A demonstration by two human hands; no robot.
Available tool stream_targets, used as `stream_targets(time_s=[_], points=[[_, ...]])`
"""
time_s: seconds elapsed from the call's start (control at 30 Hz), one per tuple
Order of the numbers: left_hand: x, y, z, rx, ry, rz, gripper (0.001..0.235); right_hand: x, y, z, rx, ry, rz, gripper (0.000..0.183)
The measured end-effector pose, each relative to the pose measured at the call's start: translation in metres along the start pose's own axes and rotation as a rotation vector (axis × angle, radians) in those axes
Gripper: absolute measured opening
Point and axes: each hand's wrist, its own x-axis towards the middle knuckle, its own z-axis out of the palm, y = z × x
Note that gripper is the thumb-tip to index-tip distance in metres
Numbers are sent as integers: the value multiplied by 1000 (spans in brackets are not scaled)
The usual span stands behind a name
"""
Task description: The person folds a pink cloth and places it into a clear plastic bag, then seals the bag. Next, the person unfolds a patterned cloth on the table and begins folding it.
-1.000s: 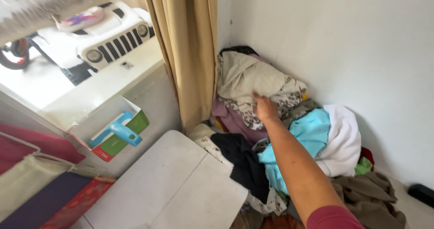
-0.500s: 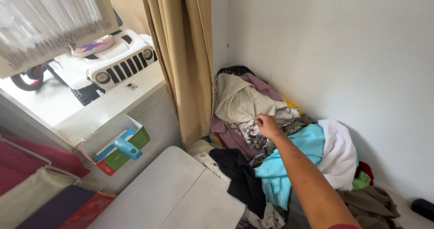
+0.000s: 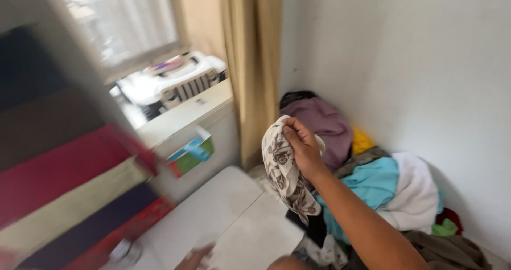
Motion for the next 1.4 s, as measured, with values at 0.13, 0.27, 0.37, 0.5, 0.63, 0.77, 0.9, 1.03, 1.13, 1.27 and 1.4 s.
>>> stream_targets(time_s=[0.13,0.27,0.37,0.5,0.63,0.77,0.9,1.03,1.13,1.27,1.4], points=[[-25,179,-79,-445,135,199,120,-75,-42,108,86,-315,300,9],[-57,227,-107,-578,391,-15,106,-133,-53,199,45,-613,606,14],[-65,213,-129,-503,590,-359,51,-146,-33,230,295,-759,720,37],[-72,190,-156,-639,773,-383,28,-150,-36,244,63,-848,525,65],[-82,170,-160,-659,698,-598,54,-169,-60,241,-382,-1098,341,88],[-86,148,-161,-404,583,-593,45,-158,-5,240,-552,-1111,-188,17],[-89,133,-168,-207,678,-551,29,-130,15,217,-634,-1040,126,16],[-81,123,-174,-261,832,-516,23,-98,31,207,-484,-851,140,13],[-77,112,-167,-193,801,-468,26,-97,51,202,-553,-854,72,16],[-75,106,-159,-231,719,-307,22,-109,2,225,-408,-1027,216,53],[-73,127,-163,-219,611,-179,13,-127,3,240,-393,-1183,208,78]])
